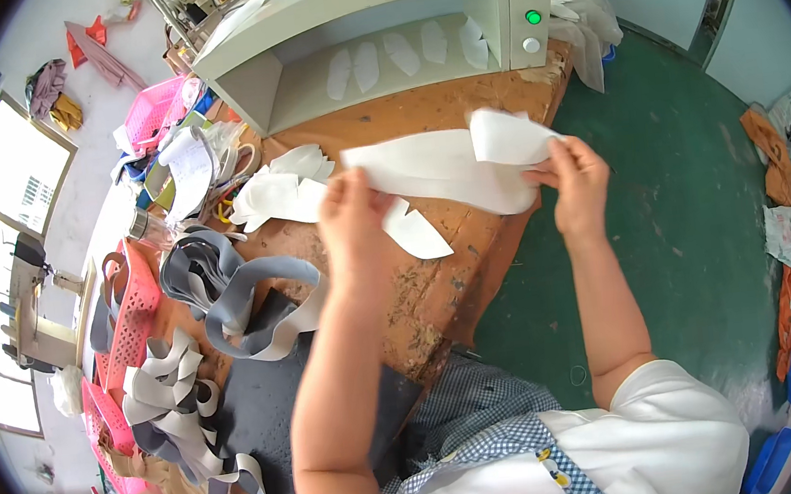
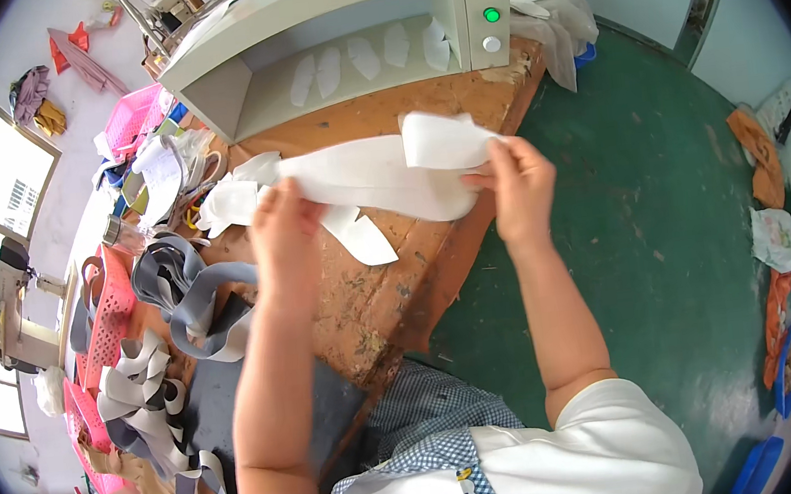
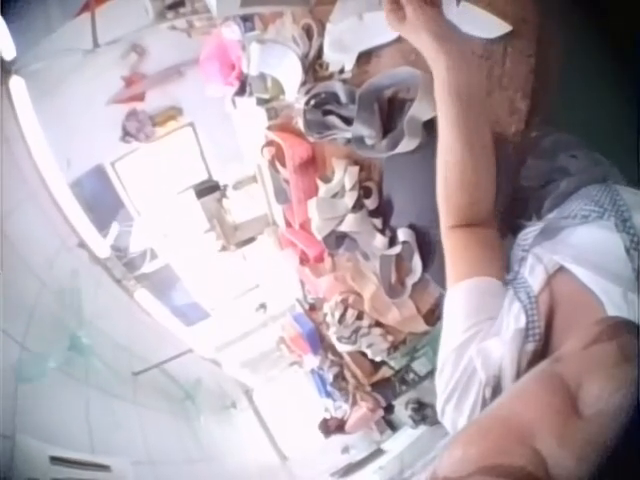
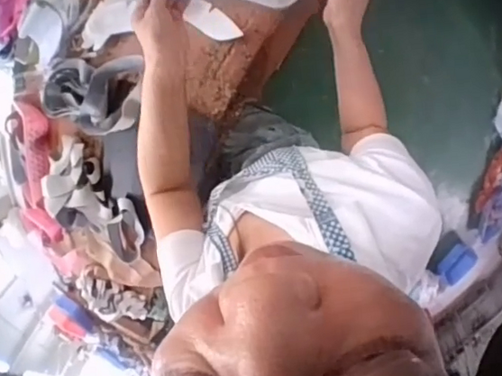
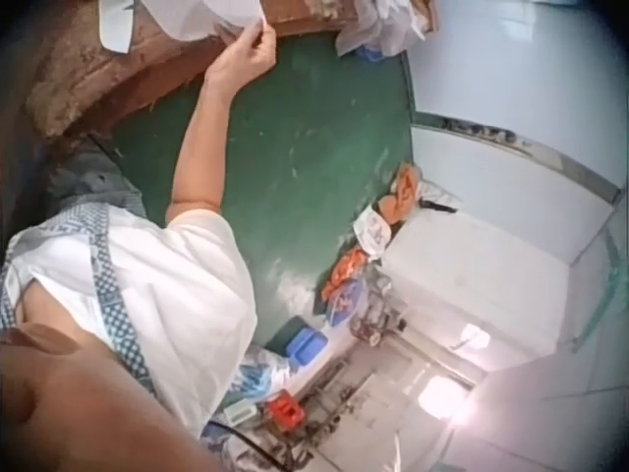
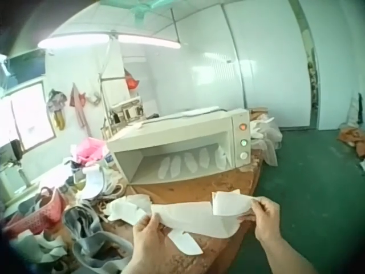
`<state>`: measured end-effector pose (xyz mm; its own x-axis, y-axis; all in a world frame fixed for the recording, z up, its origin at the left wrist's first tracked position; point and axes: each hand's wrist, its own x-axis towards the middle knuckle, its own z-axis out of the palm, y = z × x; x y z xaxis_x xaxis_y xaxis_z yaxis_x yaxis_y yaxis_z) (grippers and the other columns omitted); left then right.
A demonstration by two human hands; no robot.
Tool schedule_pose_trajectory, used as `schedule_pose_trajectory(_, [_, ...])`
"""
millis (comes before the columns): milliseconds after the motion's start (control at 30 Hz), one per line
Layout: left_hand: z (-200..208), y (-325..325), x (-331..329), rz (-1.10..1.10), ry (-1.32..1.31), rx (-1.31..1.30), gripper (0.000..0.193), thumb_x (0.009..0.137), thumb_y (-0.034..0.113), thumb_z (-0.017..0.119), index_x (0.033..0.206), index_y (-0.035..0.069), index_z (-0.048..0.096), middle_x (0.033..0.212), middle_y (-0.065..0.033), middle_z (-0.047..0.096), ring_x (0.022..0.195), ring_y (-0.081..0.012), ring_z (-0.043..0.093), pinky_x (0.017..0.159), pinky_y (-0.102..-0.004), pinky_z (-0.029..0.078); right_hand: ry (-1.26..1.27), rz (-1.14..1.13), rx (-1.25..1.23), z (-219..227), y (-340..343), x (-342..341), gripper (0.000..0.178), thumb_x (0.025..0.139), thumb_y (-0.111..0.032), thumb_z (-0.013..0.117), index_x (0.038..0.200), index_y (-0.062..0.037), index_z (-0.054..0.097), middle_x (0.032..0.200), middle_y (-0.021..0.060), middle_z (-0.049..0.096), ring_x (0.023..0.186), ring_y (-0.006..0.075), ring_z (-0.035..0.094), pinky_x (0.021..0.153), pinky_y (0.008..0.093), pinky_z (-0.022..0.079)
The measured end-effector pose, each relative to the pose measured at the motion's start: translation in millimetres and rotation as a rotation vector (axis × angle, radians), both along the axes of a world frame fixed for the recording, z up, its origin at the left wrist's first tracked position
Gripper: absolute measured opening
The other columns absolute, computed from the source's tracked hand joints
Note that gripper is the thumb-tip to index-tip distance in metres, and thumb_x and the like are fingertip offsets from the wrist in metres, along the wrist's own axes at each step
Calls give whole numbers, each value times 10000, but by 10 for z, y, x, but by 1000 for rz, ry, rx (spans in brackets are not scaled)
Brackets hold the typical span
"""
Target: Assembling and aligning various cut leather and fabric components to prepare shoe uppers for manufacturing.
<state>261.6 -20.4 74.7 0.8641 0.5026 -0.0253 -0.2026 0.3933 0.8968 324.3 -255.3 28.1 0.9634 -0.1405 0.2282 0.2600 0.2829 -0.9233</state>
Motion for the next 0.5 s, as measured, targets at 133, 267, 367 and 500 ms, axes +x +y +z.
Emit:
schedule_pose_trajectory(133, [181,1158,145,230,-106,131,155,1007,139,524,1050,-2,570,1053,-113,617,957,-208,641,837,-364,574,34,-95,86,-40,-714,357,187,1007,-151,539,1081,12,596,974,111,671,840,212,703,697,322,623])
schedule_pose_trajectory(267, [58,2259,6,308,45,119,214,1010,69,471,1145,-90,518,1150,-174,618,1025,-282,659,895,-421,576,-24,71,116,166,-611,391,197,1024,-162,518,1107,2,586,1018,108,674,849,205,705,711,309,617])
schedule_pose_trajectory(367, [-118,2222,2,365,132,57,208,1007,57,459,1144,-89,519,1166,-191,620,1066,-306,653,913,-465,562,-325,-127,-179,274,-365,492,236,1026,-169,514,1142,15,608,1004,120,691,823,200,702,724,336,603])
schedule_pose_trajectory(500, [2,1929,-108,286,-37,33,195,1005,97,518,1104,-68,552,1064,-165,655,947,-277,685,838,-414,591,-878,-265,-1097,172,90,479,340,900,-15,582,1233,-49,637,959,155,706,795,283,701,716,378,568])
